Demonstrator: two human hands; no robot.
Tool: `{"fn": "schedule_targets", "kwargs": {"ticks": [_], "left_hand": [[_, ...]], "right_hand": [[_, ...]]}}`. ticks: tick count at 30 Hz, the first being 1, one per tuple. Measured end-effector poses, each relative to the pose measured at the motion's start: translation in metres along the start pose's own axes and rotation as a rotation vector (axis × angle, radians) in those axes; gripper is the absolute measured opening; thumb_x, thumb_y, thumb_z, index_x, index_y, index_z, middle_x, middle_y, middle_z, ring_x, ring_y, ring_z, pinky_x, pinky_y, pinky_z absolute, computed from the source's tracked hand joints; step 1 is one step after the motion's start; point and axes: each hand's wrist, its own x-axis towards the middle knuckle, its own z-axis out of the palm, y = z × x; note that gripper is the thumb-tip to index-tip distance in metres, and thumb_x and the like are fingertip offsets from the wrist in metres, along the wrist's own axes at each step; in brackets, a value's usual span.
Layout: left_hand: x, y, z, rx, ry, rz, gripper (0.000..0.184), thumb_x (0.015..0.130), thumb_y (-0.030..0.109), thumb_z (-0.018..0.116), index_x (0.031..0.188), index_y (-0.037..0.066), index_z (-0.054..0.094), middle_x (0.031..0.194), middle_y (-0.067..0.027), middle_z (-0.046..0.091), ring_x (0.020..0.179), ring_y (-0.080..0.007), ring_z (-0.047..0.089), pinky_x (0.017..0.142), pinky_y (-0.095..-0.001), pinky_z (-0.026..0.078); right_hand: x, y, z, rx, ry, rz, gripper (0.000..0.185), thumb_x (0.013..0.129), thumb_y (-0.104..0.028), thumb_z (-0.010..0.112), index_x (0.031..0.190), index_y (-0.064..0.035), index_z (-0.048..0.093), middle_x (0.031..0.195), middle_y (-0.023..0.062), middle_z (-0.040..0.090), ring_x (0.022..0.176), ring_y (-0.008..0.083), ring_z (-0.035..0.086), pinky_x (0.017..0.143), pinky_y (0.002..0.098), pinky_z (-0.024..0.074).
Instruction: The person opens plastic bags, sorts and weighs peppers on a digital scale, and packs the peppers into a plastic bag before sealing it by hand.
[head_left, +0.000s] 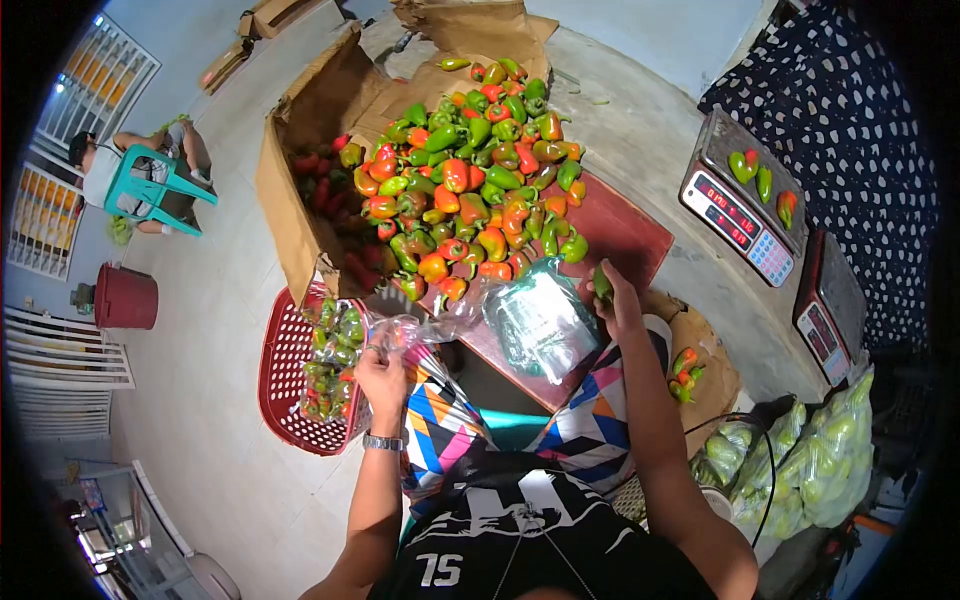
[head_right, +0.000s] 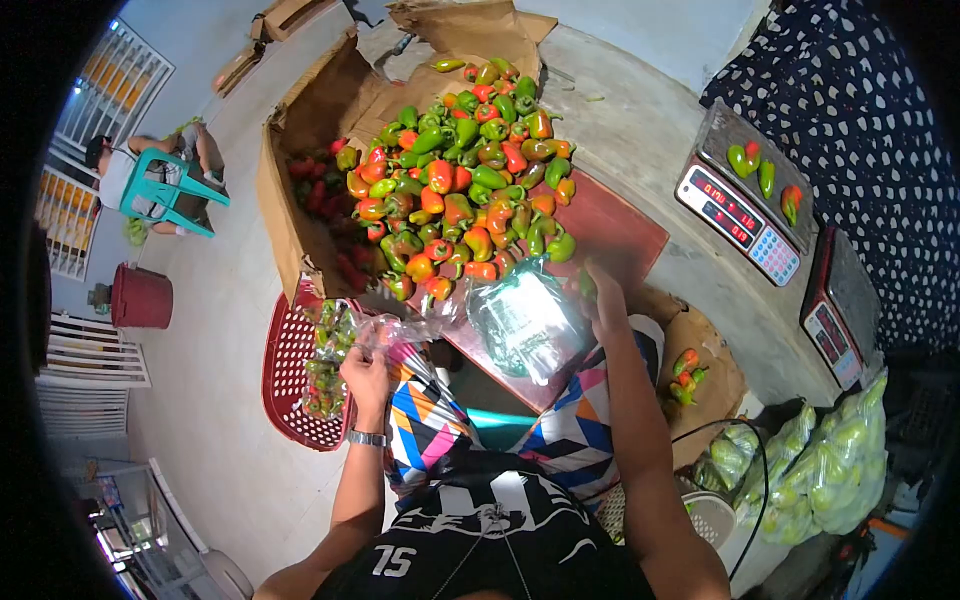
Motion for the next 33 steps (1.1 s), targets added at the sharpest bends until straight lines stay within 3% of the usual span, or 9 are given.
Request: {"fn": "schedule_targets", "kwargs": {"ticks": [5,8,11,14,17,25,29,32,33], "left_hand": [[0.001,-0.001,-0.003,0.063,-0.009,0.030,0.051,0.083,0.000,0.065,0.134,0.005,0.072,0.069,0.0031,0.052,0.060,-0.0067,0.041,0.054,-0.0270,0.036],[0.001,0.004,-0.005,0.059,-0.051,-0.035,0.050,0.085,0.002,0.063,0.135,0.003,0.070,0.105,-0.0119,0.080,0.076,-0.0094,0.061,0.070,-0.0262,0.049],[0.001,0.002,-0.003,0.079,-0.008,0.036,0.051,0.083,0.001,0.064,0.133,0.006,0.072,0.068,0.0020,0.051,0.060,-0.0077,0.040,0.054,-0.0282,0.035],[0.000,0.010,-0.004,0.091,-0.020,0.002,0.052,0.083,0.000,0.064,0.134,0.005,0.071,0.068,0.0022,0.050,0.059,-0.0078,0.040,0.054,-0.0282,0.035],[0.001,0.003,-0.004,0.062,-0.031,-0.008,0.050,0.086,0.002,0.063,0.135,0.003,0.070,0.094,-0.0089,0.077,0.070,-0.0089,0.057,0.066,-0.0263,0.048],[-0.001,0.017,-0.006,0.043,-0.037,-0.039,0.050,0.085,0.002,0.060,0.134,0.003,0.070,0.091,-0.0094,0.076,0.068,-0.0093,0.056,0.065,-0.0270,0.048],[0.001,0.012,-0.006,0.074,-0.059,-0.058,0.050,0.084,0.002,0.060,0.133,0.003,0.070,0.091,-0.0117,0.076,0.068,-0.0100,0.056,0.065,-0.0280,0.048],[0.001,0.012,-0.004,0.057,-0.026,-0.014,0.051,0.084,0.002,0.061,0.134,0.003,0.071,0.067,0.0022,0.050,0.061,-0.0075,0.044,0.057,-0.0262,0.038],[0.002,0.012,-0.003,0.064,-0.020,-0.004,0.050,0.084,0.002,0.062,0.133,0.003,0.071,0.066,0.0012,0.050,0.061,-0.0077,0.044,0.057,-0.0266,0.039]], "right_hand": [[-0.002,0.000,0.007,-0.015,0.225,-0.041,0.035,0.101,-0.046,0.065,0.106,-0.0119,0.064,0.087,0.0037,0.070,0.067,0.0153,0.065,0.056,0.0271,0.0502],[0.005,0.007,0.006,0.071,0.278,-0.071,0.030,0.099,-0.041,0.067,0.105,-0.0118,0.063,0.086,0.0033,0.069,0.066,0.0155,0.065,0.054,0.0273,0.0503],[0.001,0.007,0.011,0.047,0.291,-0.130,0.026,0.097,-0.035,0.070,0.105,-0.0111,0.063,0.086,0.0030,0.068,0.066,0.0157,0.066,0.055,0.0279,0.0509],[-0.007,-0.003,0.021,-0.018,0.326,-0.125,0.025,0.095,-0.031,0.074,0.104,-0.0108,0.062,0.085,0.0024,0.066,0.066,0.0158,0.065,0.056,0.0284,0.0518],[-0.001,0.000,0.012,-0.057,0.341,-0.123,0.026,0.094,-0.029,0.077,0.103,-0.0105,0.061,0.083,0.0019,0.064,0.065,0.0158,0.065,0.057,0.0283,0.0524],[0.005,0.006,0.010,0.036,0.274,-0.164,0.022,0.095,-0.025,0.076,0.101,-0.0108,0.060,0.081,0.0020,0.064,0.067,0.0163,0.066,0.060,0.0303,0.0552],[-0.002,0.002,0.016,-0.053,0.270,-0.116,0.027,0.094,-0.035,0.075,0.099,-0.0134,0.060,0.079,0.0005,0.061,0.059,0.0122,0.058,0.052,0.0275,0.0478],[-0.010,-0.007,0.013,-0.133,0.225,-0.007,0.031,0.093,-0.043,0.075,0.097,-0.0157,0.060,0.075,-0.0020,0.056,0.053,0.0092,0.050,0.047,0.0259,0.0393],[-0.010,-0.009,0.015,-0.123,0.245,0.018,0.032,0.092,-0.045,0.075,0.097,-0.0165,0.060,0.073,-0.0028,0.054,0.052,0.0085,0.047,0.046,0.0256,0.0364]]}}
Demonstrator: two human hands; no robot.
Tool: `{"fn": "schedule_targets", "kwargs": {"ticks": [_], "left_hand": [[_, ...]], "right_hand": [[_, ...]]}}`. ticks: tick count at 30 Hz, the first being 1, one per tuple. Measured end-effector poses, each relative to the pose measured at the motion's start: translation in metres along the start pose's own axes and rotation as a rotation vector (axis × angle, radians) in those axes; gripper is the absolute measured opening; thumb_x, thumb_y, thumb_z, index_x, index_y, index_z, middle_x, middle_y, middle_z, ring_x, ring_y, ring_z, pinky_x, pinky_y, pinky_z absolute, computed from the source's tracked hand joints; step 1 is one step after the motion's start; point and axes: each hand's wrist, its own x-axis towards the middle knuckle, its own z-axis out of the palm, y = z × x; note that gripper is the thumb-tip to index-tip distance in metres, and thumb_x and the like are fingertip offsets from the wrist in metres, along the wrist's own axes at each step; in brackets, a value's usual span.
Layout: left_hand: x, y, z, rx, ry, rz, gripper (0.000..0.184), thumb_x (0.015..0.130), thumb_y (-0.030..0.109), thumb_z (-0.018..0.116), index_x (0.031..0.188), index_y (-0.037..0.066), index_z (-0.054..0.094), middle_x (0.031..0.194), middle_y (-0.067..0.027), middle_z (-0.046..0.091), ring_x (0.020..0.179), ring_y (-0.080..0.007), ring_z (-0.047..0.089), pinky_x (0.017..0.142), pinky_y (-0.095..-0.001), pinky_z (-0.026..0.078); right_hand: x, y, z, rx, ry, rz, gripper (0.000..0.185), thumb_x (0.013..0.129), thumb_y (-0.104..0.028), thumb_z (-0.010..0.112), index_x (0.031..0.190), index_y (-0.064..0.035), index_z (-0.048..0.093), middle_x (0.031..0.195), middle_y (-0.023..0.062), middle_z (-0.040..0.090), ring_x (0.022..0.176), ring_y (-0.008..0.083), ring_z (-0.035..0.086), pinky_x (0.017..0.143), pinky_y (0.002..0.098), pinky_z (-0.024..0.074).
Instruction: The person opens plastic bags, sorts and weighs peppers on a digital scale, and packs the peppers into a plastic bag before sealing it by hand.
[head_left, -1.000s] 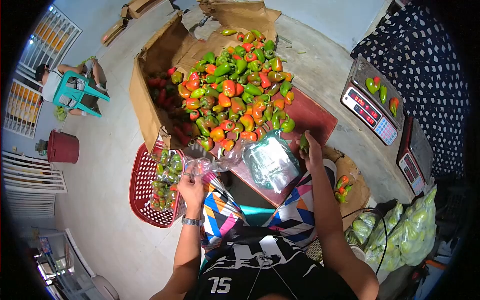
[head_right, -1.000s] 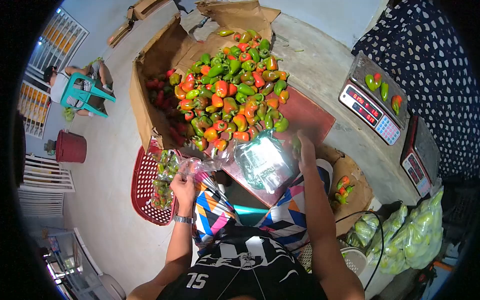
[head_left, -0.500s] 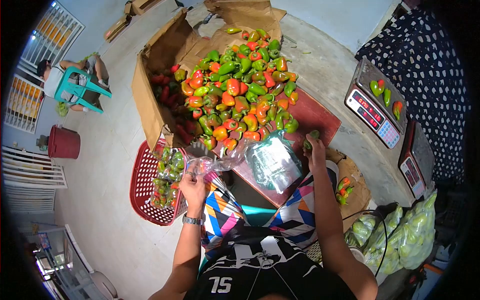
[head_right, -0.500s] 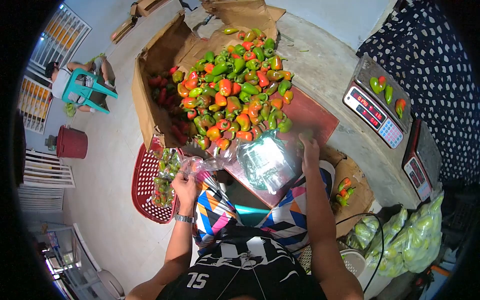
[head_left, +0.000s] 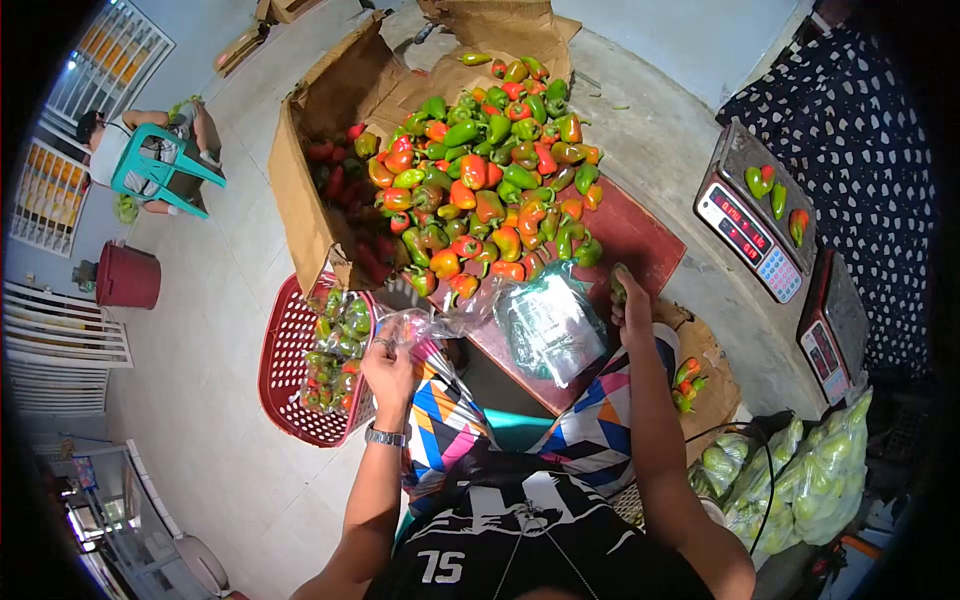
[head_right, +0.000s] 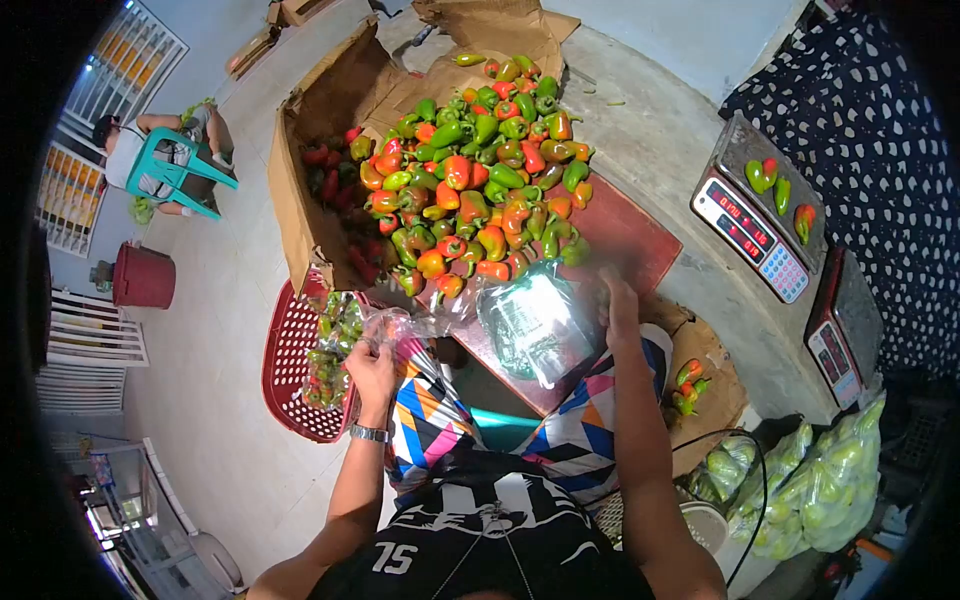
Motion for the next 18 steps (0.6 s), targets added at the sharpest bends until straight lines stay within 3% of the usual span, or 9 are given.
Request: {"fn": "schedule_targets", "kwargs": {"ticks": [5,8,13,16,18], "left_hand": [[0.001,-0.004,0.001,0.039,0.011,0.007,0.048,0.084,0.005,0.063,0.130,0.002,0.073,0.065,-0.0032,0.050,0.060,-0.0085,0.045,0.058,-0.0283,0.040],[0.001,-0.001,-0.003,0.091,-0.050,-0.056,0.050,0.084,0.002,0.061,0.133,0.001,0.070,0.092,-0.0165,0.076,0.068,-0.0146,0.061,0.068,-0.0306,0.051],[0.003,-0.020,0.003,0.026,-0.009,0.028,0.051,0.083,0.002,0.061,0.134,0.000,0.069,0.087,-0.0158,0.074,0.069,-0.0148,0.060,0.068,-0.0306,0.050],[0.002,-0.016,0.002,-0.007,-0.025,-0.027,0.051,0.083,0.001,0.060,0.133,0.001,0.069,0.082,-0.0130,0.071,0.067,-0.0138,0.058,0.066,-0.0309,0.049],[0.001,-0.018,0.002,-0.021,-0.018,-0.042,0.051,0.084,0.001,0.060,0.133,0.001,0.070,0.078,-0.0117,0.068,0.066,-0.0132,0.056,0.063,-0.0312,0.047]], "right_hand": [[0.004,0.005,0.008,-0.032,0.156,-0.090,0.034,0.093,-0.049,0.074,0.093,-0.0181,0.059,0.070,-0.0057,0.049,0.050,0.0073,0.041,0.045,0.0251,0.0320],[0.008,-0.001,0.015,-0.098,0.190,-0.217,0.033,0.095,-0.048,0.071,0.094,-0.0170,0.060,0.070,-0.0062,0.049,0.051,0.0069,0.043,0.045,0.0257,0.0329],[0.019,-0.046,0.049,-0.216,0.030,-0.328,0.033,0.100,-0.043,0.068,0.101,-0.0093,0.066,0.073,-0.0047,0.056,0.058,0.0068,0.052,0.051,0.0249,0.0400],[0.016,-0.068,0.091,-0.195,0.035,-0.528,0.033,0.100,-0.036,0.069,0.107,-0.0044,0.068,0.078,-0.0027,0.064,0.065,0.0060,0.057,0.058,0.0236,0.0440],[0.023,-0.076,0.109,-0.168,-0.025,-0.470,0.030,0.100,-0.032,0.069,0.107,-0.0022,0.069,0.083,-0.0008,0.068,0.070,0.0062,0.060,0.062,0.0240,0.0464]]}}
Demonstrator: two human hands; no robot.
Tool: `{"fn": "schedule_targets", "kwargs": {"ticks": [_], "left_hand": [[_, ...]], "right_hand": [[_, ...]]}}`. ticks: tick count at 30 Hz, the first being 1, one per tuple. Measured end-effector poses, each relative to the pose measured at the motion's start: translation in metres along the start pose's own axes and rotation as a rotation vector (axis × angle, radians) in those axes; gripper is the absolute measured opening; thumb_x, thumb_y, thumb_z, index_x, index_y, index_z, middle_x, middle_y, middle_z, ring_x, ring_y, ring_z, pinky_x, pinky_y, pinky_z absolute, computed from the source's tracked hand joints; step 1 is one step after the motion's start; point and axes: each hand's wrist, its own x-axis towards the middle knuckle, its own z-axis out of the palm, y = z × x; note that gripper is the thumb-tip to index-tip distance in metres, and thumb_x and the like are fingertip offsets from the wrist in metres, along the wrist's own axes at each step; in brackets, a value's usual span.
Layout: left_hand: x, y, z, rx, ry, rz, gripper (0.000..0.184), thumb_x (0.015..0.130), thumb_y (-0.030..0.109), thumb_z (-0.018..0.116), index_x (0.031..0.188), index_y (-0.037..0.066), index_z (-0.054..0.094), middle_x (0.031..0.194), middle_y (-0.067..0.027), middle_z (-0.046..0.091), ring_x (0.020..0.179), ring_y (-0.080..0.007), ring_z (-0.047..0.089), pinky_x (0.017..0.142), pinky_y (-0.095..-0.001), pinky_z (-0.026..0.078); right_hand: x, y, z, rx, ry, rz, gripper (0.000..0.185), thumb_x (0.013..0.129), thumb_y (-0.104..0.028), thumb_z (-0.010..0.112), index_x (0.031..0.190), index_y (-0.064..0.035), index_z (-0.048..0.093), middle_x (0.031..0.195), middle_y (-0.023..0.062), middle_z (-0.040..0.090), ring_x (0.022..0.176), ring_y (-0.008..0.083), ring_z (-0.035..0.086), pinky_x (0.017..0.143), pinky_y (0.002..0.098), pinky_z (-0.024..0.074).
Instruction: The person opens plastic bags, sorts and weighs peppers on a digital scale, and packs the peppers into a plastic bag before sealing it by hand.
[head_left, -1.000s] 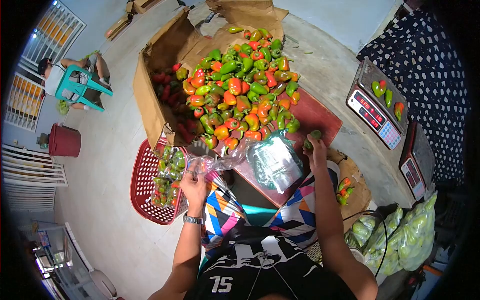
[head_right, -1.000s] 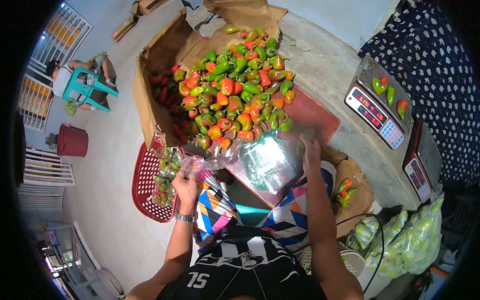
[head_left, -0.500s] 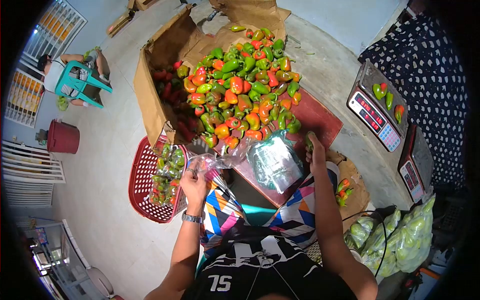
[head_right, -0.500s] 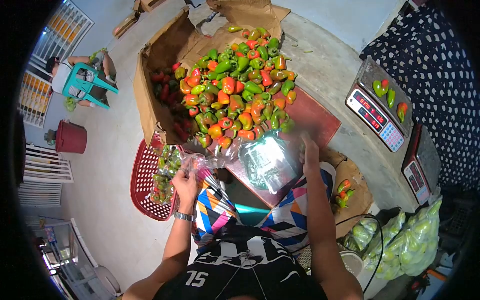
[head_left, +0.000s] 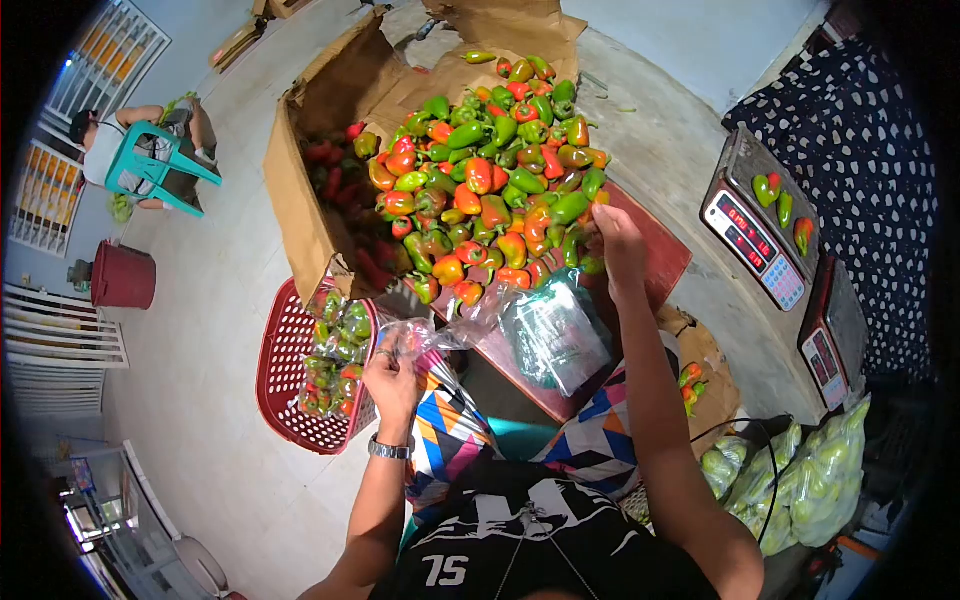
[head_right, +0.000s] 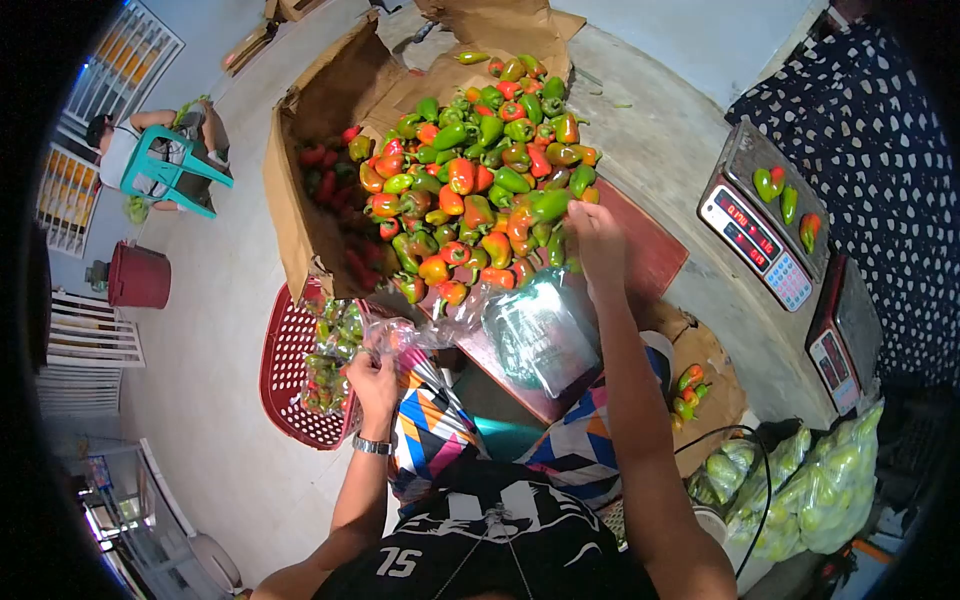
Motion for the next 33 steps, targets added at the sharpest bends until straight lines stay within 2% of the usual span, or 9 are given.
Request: {"fn": "schedule_targets", "kwargs": {"ticks": [2,8,13,14,17,21,25,30,33], "left_hand": [[0.000,0.001,0.003,-0.049,0.036,0.002,0.050,0.084,0.001,0.061,0.133,0.003,0.070,0.074,-0.0108,0.065,0.064,-0.0135,0.054,0.062,-0.0323,0.046],[0.002,0.003,0.000,-0.009,-0.004,0.015,0.047,0.087,0.001,0.063,0.133,0.004,0.071,0.104,-0.0188,0.078,0.084,-0.0185,0.071,0.080,-0.0321,0.055],[0.005,0.001,0.004,-0.045,0.030,0.124,0.048,0.087,0.000,0.062,0.134,0.004,0.071,0.103,-0.0166,0.077,0.078,-0.0176,0.069,0.076,-0.0321,0.055],[0.004,0.003,0.003,-0.043,-0.007,0.044,0.047,0.087,0.000,0.061,0.133,0.002,0.070,0.107,-0.0163,0.077,0.087,-0.0172,0.069,0.083,-0.0322,0.054],[0.006,0.028,-0.003,-0.021,-0.069,-0.083,0.047,0.086,0.001,0.061,0.132,-0.002,0.070,0.114,-0.0153,0.078,0.103,-0.0159,0.071,0.094,-0.0321,0.054],[0.008,0.032,-0.003,0.040,-0.090,-0.113,0.045,0.087,0.003,0.063,0.132,-0.002,0.069,0.112,-0.0145,0.078,0.099,-0.0156,0.071,0.092,-0.0319,0.054],[0.007,0.023,0.004,-0.038,-0.069,-0.006,0.046,0.089,-0.002,0.060,0.133,-0.001,0.069,0.124,-0.0200,0.075,0.105,-0.0200,0.071,0.093,-0.0318,0.054],[0.005,0.030,0.010,-0.097,-0.071,-0.068,0.042,0.092,-0.002,0.060,0.133,-0.006,0.067,0.125,-0.0184,0.074,0.114,-0.0215,0.070,0.103,-0.0340,0.052],[0.004,0.023,0.011,-0.106,-0.083,-0.099,0.044,0.091,-0.001,0.061,0.134,-0.006,0.067,0.126,-0.0188,0.074,0.116,-0.0211,0.070,0.103,-0.0340,0.052]], "right_hand": [[0.014,0.002,0.018,0.031,-0.060,0.016,0.028,0.099,-0.027,0.070,0.107,-0.0007,0.070,0.085,0.0004,0.070,0.072,0.0067,0.061,0.065,0.0244,0.0482],[0.056,0.027,0.085,-0.072,-0.073,-0.240,0.016,0.095,-0.016,0.073,0.100,-0.0011,0.071,0.079,0.0022,0.070,0.072,0.0135,0.067,0.069,0.0279,0.0527],[0.116,0.003,0.128,-0.630,0.009,-0.611,0.047,0.086,-0.025,0.080,0.128,-0.0100,0.066,0.120,0.0155,0.069,0.105,0.0317,0.069,0.093,0.0422,0.0548],[0.128,-0.001,0.136,-0.771,0.020,-0.659,0.056,0.084,-0.028,0.081,0.135,-0.0127,0.063,0.129,0.0176,0.067,0.114,0.0349,0.067,0.098,0.0450,0.0541],[0.151,-0.010,0.151,-1.089,-0.203,-0.487,0.077,0.082,-0.037,0.083,0.150,-0.0180,0.051,0.143,0.0189,0.058,0.131,0.0367,0.058,0.108,0.0493,0.0496],[0.164,-0.036,0.159,-1.309,-0.354,-0.459,0.080,0.081,-0.039,0.081,0.151,-0.0180,0.049,0.138,0.0218,0.060,0.122,0.0403,0.064,0.104,0.0498,0.0532],[0.161,-0.042,0.158,-1.251,-0.343,-0.376,0.078,0.077,-0.040,0.082,0.145,-0.0167,0.051,0.136,0.0255,0.059,0.120,0.0417,0.066,0.102,0.0510,0.0540],[0.158,-0.026,0.119,-0.562,-0.041,-0.439,0.066,0.073,-0.023,0.085,0.131,-0.0065,0.057,0.128,0.0239,0.059,0.123,0.0409,0.057,0.108,0.0475,0.0467],[0.169,-0.016,0.045,-0.259,-0.024,-0.317,0.061,0.074,-0.017,0.084,0.128,-0.0037,0.057,0.108,0.0150,0.066,0.097,0.0319,0.070,0.089,0.0411,0.0573]]}}
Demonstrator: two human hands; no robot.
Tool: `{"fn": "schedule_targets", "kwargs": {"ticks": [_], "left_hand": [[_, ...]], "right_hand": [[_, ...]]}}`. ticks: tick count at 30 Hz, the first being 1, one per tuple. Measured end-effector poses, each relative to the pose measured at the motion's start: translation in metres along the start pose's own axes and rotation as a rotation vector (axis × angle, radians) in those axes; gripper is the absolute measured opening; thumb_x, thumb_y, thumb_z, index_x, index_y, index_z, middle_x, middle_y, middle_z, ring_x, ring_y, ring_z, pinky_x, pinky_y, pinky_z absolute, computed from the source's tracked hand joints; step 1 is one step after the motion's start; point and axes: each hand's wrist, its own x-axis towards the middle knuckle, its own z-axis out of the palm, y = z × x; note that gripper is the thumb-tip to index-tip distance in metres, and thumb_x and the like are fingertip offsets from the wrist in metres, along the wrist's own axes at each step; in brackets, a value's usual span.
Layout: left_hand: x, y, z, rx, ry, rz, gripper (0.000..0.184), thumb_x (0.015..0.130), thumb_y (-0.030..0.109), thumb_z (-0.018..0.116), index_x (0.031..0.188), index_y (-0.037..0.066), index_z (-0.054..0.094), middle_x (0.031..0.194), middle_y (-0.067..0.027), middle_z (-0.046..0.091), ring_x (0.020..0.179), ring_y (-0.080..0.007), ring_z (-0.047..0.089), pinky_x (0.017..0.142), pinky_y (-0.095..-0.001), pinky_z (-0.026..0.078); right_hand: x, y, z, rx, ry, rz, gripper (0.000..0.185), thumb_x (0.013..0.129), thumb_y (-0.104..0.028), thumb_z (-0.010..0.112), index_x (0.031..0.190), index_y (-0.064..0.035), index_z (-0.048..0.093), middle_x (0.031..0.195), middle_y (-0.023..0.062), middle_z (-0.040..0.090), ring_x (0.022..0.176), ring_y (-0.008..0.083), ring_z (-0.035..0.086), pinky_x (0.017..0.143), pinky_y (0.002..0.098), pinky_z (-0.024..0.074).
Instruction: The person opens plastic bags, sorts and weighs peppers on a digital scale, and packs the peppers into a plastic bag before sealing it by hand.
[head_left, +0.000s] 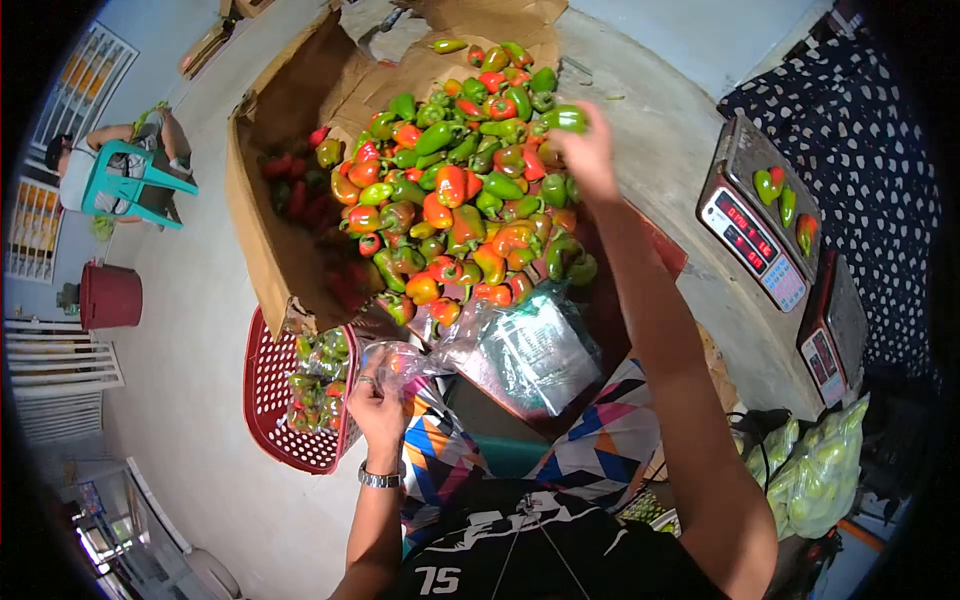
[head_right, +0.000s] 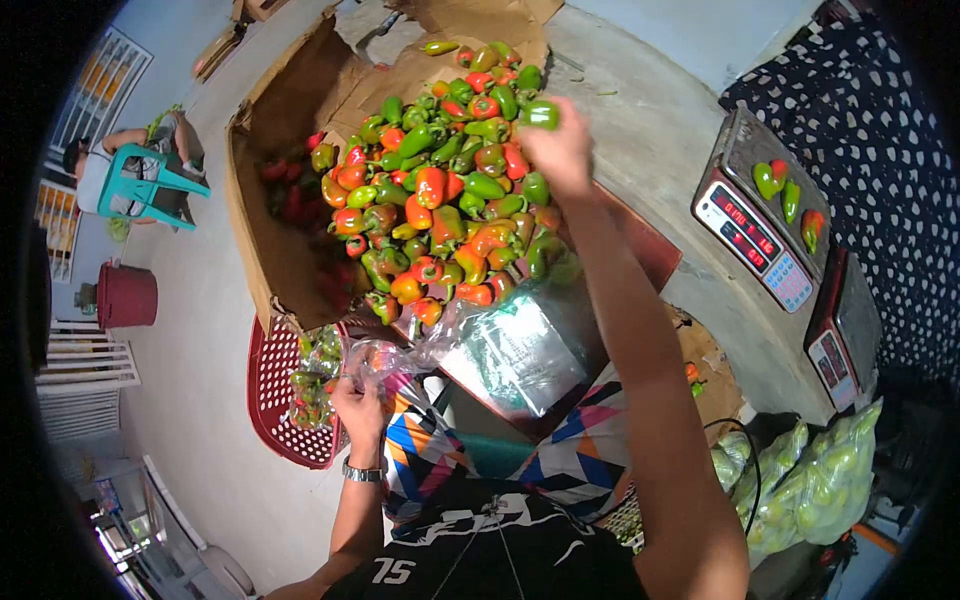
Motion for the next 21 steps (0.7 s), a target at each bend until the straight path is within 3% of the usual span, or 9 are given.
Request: {"fn": "schedule_targets", "kwargs": {"ticks": [2,4,6,8,10,12,14,18,21], "left_hand": [[0.000,-0.007,0.000,0.027,-0.002,0.028,0.044,0.090,0.000,0.061,0.133,-0.007,0.067,0.127,-0.0190,0.074,0.117,-0.0208,0.069,0.104,-0.0339,0.051],[0.003,-0.013,0.002,0.082,0.022,0.119,0.046,0.088,0.000,0.061,0.134,-0.005,0.067,0.112,-0.0128,0.076,0.096,-0.0143,0.068,0.087,-0.0287,0.053],[0.002,-0.005,-0.002,0.113,-0.015,0.019,0.046,0.088,-0.002,0.060,0.134,-0.003,0.068,0.101,-0.0082,0.075,0.083,-0.0110,0.064,0.076,-0.0264,0.052],[0.001,0.002,0.003,0.086,0.022,0.081,0.047,0.087,-0.006,0.058,0.133,-0.002,0.068,0.089,-0.0038,0.068,0.072,-0.0086,0.053,0.064,-0.0256,0.046],[0.000,0.000,0.002,0.074,0.025,0.085,0.047,0.086,-0.007,0.057,0.132,-0.003,0.068,0.088,-0.0043,0.068,0.072,-0.0087,0.053,0.064,-0.0264,0.047],[0.000,-0.006,0.001,0.071,0.015,0.031,0.047,0.086,-0.007,0.058,0.132,-0.004,0.067,0.093,-0.0068,0.073,0.074,-0.0096,0.057,0.067,-0.0275,0.049],[0.001,-0.008,0.005,0.033,0.032,0.075,0.046,0.086,-0.007,0.058,0.131,-0.005,0.067,0.095,-0.0081,0.074,0.075,-0.0100,0.059,0.068,-0.0280,0.049],[0.002,-0.004,0.009,0.054,0.045,0.164,0.044,0.087,-0.006,0.058,0.130,-0.006,0.068,0.097,-0.0099,0.075,0.077,-0.0105,0.060,0.070,-0.0276,0.050],[0.000,0.007,0.008,0.083,0.028,0.076,0.041,0.089,-0.005,0.058,0.129,-0.007,0.068,0.103,-0.0113,0.075,0.087,-0.0116,0.064,0.079,-0.0270,0.051]], "right_hand": [[-0.009,-0.002,-0.066,0.332,0.066,0.105,0.048,0.081,-0.014,0.079,0.123,-0.0016,0.059,0.096,0.0086,0.069,0.081,0.0247,0.070,0.076,0.0356,0.0580],[-0.025,-0.018,-0.132,0.600,0.163,0.176,0.035,0.088,-0.014,0.076,0.117,-0.0026,0.062,0.088,0.0052,0.069,0.078,0.0202,0.069,0.073,0.0315,0.0556],[-0.028,-0.010,-0.213,0.333,0.291,0.289,0.034,0.088,-0.019,0.077,0.116,-0.0037,0.064,0.089,0.0061,0.068,0.078,0.0180,0.068,0.069,0.0299,0.0541],[-0.023,0.016,-0.285,-0.266,0.566,-0.022,0.030,0.093,-0.024,0.072,0.115,-0.0080,0.059,0.098,0.0070,0.063,0.074,0.0156,0.061,0.066,0.0276,0.0502],[-0.027,0.021,-0.354,-0.052,0.623,0.222,0.032,0.095,-0.026,0.069,0.122,-0.0085,0.061,0.104,0.0059,0.064,0.085,0.0150,0.061,0.068,0.0286,0.0506],[-0.026,0.030,-0.414,0.052,0.658,0.213,0.042,0.097,-0.027,0.067,0.134,-0.0087,0.061,0.109,0.0053,0.067,0.095,0.0151,0.064,0.072,0.0308,0.0537],[-0.005,0.075,-0.484,-0.264,0.671,0.073,0.055,0.092,-0.025,0.068,0.139,0.0024,0.059,0.116,0.0145,0.072,0.107,0.0263,0.069,0.099,0.0359,0.0512],[0.001,0.042,-0.496,-1.139,0.470,0.205,0.069,0.083,-0.039,0.075,0.145,-0.0129,0.060,0.132,0.0187,0.070,0.121,0.0362,0.067,0.106,0.0418,0.0501],[0.006,0.010,-0.468,-1.329,0.392,0.451,0.071,0.082,-0.046,0.074,0.147,-0.0219,0.060,0.140,0.0170,0.066,0.135,0.0367,0.059,0.113,0.0482,0.0433]]}}
